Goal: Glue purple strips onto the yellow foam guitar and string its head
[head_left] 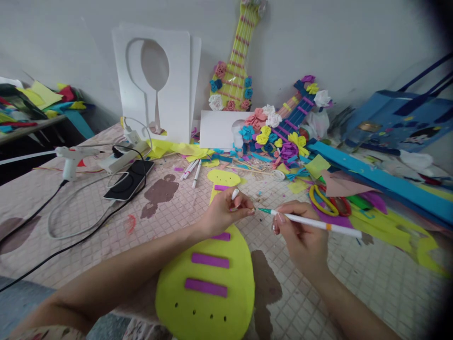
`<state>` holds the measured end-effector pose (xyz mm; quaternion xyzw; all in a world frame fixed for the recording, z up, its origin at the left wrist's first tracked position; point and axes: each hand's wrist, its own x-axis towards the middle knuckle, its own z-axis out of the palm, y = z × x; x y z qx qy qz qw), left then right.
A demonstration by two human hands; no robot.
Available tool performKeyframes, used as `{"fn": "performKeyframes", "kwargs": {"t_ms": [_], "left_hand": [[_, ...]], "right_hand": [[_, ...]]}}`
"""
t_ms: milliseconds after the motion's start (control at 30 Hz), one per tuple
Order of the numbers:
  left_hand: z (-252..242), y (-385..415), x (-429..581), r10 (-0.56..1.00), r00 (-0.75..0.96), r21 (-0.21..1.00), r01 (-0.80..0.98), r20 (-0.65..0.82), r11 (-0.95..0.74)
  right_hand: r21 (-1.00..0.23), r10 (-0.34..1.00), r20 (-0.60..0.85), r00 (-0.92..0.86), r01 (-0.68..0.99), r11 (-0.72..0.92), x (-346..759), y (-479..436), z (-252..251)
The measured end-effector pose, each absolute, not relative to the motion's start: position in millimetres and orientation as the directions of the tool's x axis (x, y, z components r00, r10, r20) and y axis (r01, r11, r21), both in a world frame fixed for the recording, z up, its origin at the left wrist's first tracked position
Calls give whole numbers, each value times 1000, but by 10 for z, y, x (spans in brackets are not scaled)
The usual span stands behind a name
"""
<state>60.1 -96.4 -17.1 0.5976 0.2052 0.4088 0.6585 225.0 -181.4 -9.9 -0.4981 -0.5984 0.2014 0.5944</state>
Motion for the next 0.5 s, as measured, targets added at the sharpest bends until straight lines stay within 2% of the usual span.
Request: {"fn": "performKeyframes", "kwargs": {"t_ms": [167,500], "left_hand": [[-174,-958,596,766,598,961,-259,237,-96],[-186,-974,597,739,627,957,-279,247,-84]], "right_hand": [[-929,906,361,222,168,329,2263,-1791,-68],[-942,927,327,182,139,305,2266,-1788,-63]]}}
